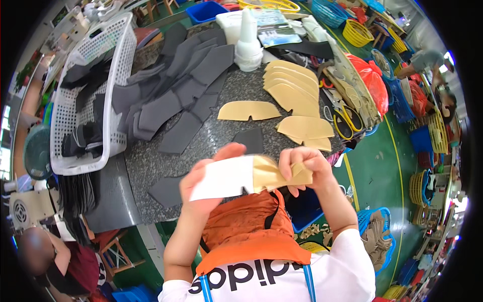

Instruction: The person peels protective backing from adhesive foam inserts and presses them onto shoe components by hand.

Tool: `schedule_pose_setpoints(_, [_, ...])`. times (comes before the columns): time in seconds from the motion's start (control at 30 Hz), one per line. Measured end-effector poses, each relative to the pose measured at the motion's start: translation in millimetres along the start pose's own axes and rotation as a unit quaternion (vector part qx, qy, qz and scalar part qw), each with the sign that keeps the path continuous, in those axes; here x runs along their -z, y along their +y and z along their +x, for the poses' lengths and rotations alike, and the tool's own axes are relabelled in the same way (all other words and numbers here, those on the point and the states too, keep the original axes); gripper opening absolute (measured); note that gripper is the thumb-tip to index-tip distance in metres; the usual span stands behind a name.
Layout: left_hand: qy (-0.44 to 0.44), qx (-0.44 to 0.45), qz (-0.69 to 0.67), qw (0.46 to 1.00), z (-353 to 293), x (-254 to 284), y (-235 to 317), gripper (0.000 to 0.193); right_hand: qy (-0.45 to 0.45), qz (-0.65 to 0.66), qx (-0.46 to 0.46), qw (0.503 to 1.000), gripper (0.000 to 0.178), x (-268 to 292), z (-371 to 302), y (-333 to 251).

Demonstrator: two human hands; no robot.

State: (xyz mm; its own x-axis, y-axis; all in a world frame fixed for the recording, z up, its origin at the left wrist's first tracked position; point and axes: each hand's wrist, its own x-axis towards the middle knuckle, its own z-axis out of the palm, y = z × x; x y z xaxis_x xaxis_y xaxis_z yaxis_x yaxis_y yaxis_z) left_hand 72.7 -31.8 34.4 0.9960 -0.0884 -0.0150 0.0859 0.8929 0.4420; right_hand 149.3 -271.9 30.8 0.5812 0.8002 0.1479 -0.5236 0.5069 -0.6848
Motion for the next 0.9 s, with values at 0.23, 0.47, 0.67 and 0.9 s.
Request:
schedule_pose_setpoints(0.23, [-0.047,-0.107,0.708,0.697,-56.8,19.7,22.4,0.031,-0.170,-0.622,-0.285,0.709,0.023,-21.6,11.3,14.4])
schedule_pose_setpoints(0.47, [0.179,0.055,0.540,0.820,-59.1,47.3,38.3,0.040,0.017,-0.597,-0.201,0.776,0.031,-8.9,80.4,53.4])
schedule_pose_setpoints(0.67, [0.231,0.023,0.672,0.703,-52.4,71.9,39.3,0.036,-0.009,-0.698,-0.201,0.687,0.034,-2.9,106.4,63.9])
schedule_pose_setpoints(0.9, [0.127,0.112,0.945,0.279,-3.6,25.2,72.9,0.035,0.064,-0.915,-0.035,0.397,0.034,8.4,129.2,41.0])
